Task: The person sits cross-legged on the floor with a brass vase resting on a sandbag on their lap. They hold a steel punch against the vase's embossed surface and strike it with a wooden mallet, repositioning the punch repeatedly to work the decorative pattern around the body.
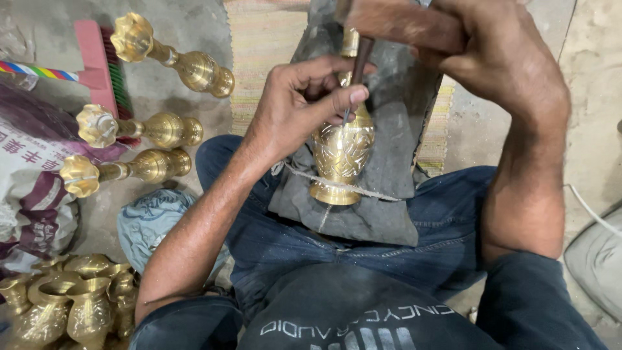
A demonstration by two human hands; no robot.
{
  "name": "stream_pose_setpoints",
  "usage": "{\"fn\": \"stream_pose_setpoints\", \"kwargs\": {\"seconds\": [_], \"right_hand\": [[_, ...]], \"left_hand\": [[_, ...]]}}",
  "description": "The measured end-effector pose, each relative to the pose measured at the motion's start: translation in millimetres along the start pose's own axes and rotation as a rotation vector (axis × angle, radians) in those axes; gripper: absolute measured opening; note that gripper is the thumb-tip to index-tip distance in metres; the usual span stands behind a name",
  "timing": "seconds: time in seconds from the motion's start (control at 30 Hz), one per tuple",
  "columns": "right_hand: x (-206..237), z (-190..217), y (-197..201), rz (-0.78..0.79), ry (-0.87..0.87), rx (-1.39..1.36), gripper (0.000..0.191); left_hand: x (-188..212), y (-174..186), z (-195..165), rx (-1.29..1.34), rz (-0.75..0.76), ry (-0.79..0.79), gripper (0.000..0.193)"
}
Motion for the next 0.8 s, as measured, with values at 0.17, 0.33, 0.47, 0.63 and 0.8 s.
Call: {"fn": "stream_pose_setpoints", "kwargs": {"seconds": [0.17,0.33,0.47,0.63,0.8], "right_hand": [[-0.3,-17.6,-10.7,0.021,-0.130,-0.187,0.017],[0.1,-31.6,-19.2,0.088,-0.163,-0.175,0.022],[4.4,-17.4,-8.5,-0.051,0.258,-0.049,0.040],[3.2,-14.4,-11.2,-0.033,0.072,-0.036,0.027],[-3.5,-6.9,-8.7,-0.049,-0.005,-0.133,0.028]], "left_hand": [[-1.6,0.6,2.5,0.028,-0.002,0.046,0.039],[-3.8,1.3,3.5,0.014,0.001,-0.008,0.037],[-2.5,1.8,4.3,0.000,0.013,0.008,0.037],[-0.4,1.6,2.2,0.024,0.015,-0.007,0.037],[-2.0,2.5,1.1,0.016,0.022,-0.011,0.037]]}}
Point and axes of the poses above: each hand's wrist, its own x-axis away from the middle knuckle, its own y-axis out of the back of the hand, z = x × y, the point moved 3 cm from there along -x, towards the middle knuckle, and after that the axes turned 5 degrees about y, right-handed, at the moved point
